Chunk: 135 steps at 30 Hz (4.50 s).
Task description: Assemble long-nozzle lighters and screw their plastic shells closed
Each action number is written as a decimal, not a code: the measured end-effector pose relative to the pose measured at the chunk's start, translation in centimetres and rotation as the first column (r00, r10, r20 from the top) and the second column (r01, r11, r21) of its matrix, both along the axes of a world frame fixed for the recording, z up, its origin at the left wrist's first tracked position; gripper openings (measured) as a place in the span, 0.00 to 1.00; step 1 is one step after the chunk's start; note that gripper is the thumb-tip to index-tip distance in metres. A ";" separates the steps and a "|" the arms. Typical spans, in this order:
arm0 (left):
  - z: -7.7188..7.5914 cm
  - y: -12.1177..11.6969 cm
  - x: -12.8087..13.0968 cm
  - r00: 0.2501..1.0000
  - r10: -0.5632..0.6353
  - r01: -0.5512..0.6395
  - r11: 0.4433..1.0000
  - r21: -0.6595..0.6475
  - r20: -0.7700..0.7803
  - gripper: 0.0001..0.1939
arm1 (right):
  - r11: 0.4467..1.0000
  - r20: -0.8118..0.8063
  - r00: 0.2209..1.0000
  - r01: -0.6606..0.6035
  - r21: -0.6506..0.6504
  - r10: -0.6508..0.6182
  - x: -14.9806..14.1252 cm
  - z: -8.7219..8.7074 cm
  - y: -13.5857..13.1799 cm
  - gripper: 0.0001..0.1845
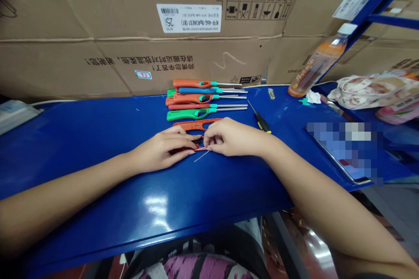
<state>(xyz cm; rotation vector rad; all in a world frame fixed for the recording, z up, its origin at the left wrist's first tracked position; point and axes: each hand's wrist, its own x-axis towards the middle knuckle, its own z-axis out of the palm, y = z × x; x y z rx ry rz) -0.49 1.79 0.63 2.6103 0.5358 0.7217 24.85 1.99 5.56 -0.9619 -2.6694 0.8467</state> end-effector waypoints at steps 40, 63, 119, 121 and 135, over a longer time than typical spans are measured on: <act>0.4 -0.6 0.8 0.976 0.216 -0.215 0.954 -0.209 -0.018 0.10 | 0.998 -0.043 0.999 -0.003 -0.066 0.001 -0.5 -0.4 -0.5 0.11; 0.7 -1.3 0.8 0.948 0.296 -0.307 0.947 -0.096 -0.117 0.14 | 0.994 -0.010 0.995 -0.100 0.044 0.101 -0.1 -0.2 -0.1 0.07; 0.5 -0.9 0.7 0.966 0.256 -0.259 0.955 -0.142 -0.045 0.16 | 0.994 0.182 0.981 0.080 -0.072 -0.066 2.0 0.9 1.3 0.06; 0.6 -0.9 0.6 0.967 0.248 -0.254 0.955 -0.152 -0.057 0.15 | 0.993 0.203 0.977 0.085 -0.078 -0.067 2.0 1.1 1.2 0.05; 0.8 -0.8 1.0 0.955 0.284 -0.295 0.893 -0.340 -0.084 0.14 | 0.849 -0.019 0.860 0.508 0.149 -0.511 7.0 0.9 4.8 0.15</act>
